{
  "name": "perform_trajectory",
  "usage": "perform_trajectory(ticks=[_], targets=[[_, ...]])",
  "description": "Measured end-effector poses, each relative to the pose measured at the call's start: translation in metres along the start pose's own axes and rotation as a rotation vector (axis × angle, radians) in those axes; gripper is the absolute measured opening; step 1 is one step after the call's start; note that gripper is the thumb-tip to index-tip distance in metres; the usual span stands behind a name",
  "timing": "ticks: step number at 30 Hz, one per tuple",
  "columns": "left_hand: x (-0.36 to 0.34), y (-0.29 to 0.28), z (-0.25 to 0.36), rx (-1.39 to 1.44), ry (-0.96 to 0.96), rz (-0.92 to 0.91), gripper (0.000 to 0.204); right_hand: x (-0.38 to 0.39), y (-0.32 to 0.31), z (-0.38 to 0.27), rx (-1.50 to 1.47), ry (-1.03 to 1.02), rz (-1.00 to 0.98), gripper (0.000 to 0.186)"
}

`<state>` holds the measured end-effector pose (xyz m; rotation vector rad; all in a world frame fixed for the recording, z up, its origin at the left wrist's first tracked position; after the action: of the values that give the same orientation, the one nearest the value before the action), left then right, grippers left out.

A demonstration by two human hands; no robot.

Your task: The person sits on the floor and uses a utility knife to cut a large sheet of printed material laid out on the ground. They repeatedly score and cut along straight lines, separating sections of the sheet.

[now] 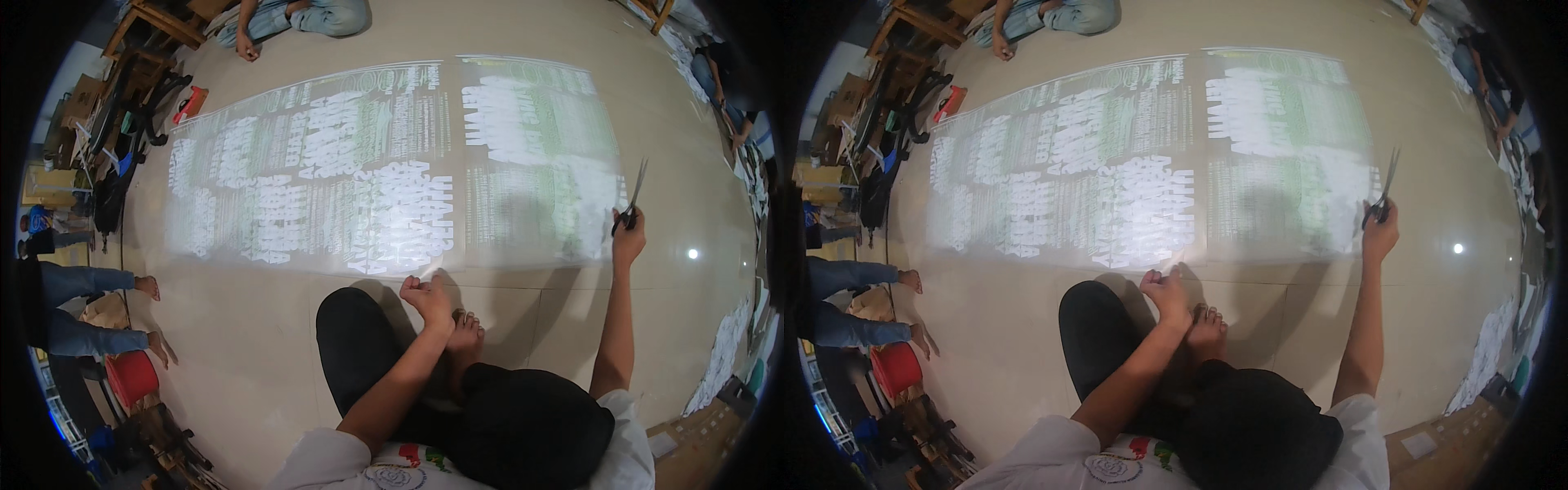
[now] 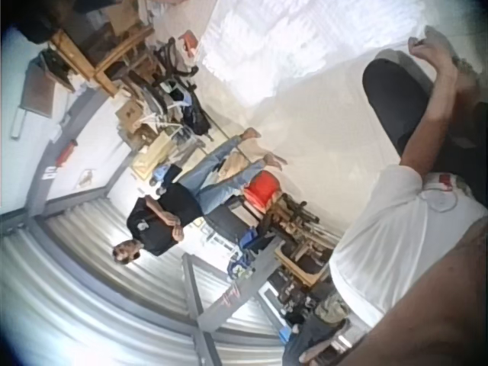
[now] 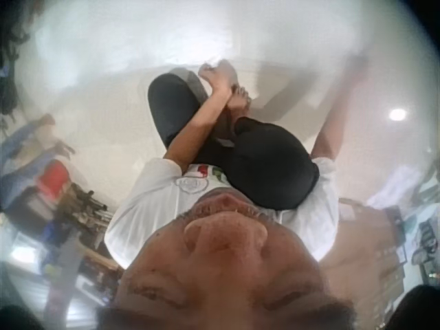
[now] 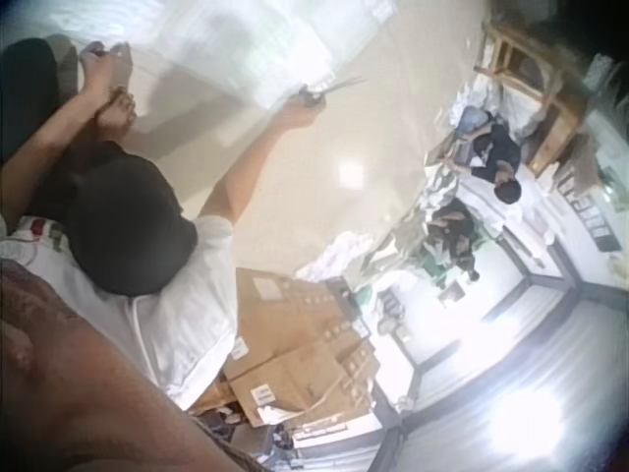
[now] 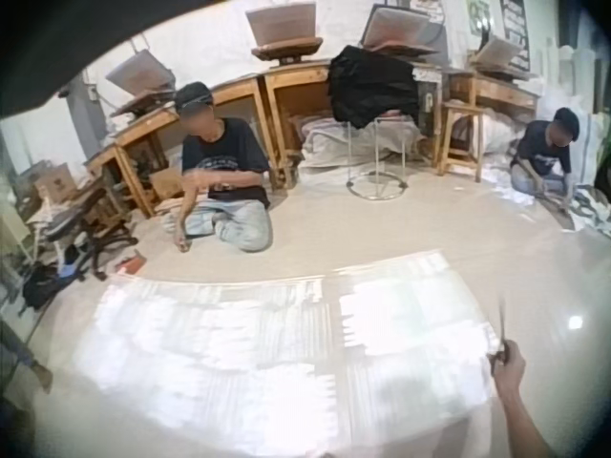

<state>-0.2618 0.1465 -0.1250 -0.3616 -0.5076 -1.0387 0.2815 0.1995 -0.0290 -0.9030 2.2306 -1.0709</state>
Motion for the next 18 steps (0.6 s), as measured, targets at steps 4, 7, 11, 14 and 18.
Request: perform_trajectory(ticks=[4, 7, 11, 14, 18], targets=[[-0.028, -0.03, -0.01, 0.072, -0.081, 0.149, 0.064, 0.095, 0.053, -0.049, -0.394, -0.032, -0.249, 0.044], [-0.035, -0.049, -0.017, 0.095, -0.103, 0.167, 0.063, 0.172, 0.089, -0.124, -0.574, -0.055, -0.53, 0.039], [-0.025, -0.032, -0.008, 0.417, -0.115, 0.103, 0.056, 0.23, 0.13, -0.171, -0.483, -0.115, -0.728, 0.049], [-0.017, -0.022, -0.001, 0.508, -0.207, 0.044, 0.05, 0.248, 0.15, -0.204, -0.47, -0.06, -0.844, 0.048], [-0.01, -0.024, 0.009, 0.495, -0.184, 0.014, 0.044, 0.259, 0.164, -0.232, -0.614, 0.124, -0.959, 0.045]])
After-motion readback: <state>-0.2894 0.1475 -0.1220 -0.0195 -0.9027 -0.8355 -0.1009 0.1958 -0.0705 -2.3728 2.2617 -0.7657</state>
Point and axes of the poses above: each hand's wrist, its own x-axis away from the middle knuckle, its own y-axis out of the palm, z = x × y, the point moved 8 cm from there along -x, towards the middle knuckle, and after that the axes turned 12 degrees about -z, right-handed, at the moved point
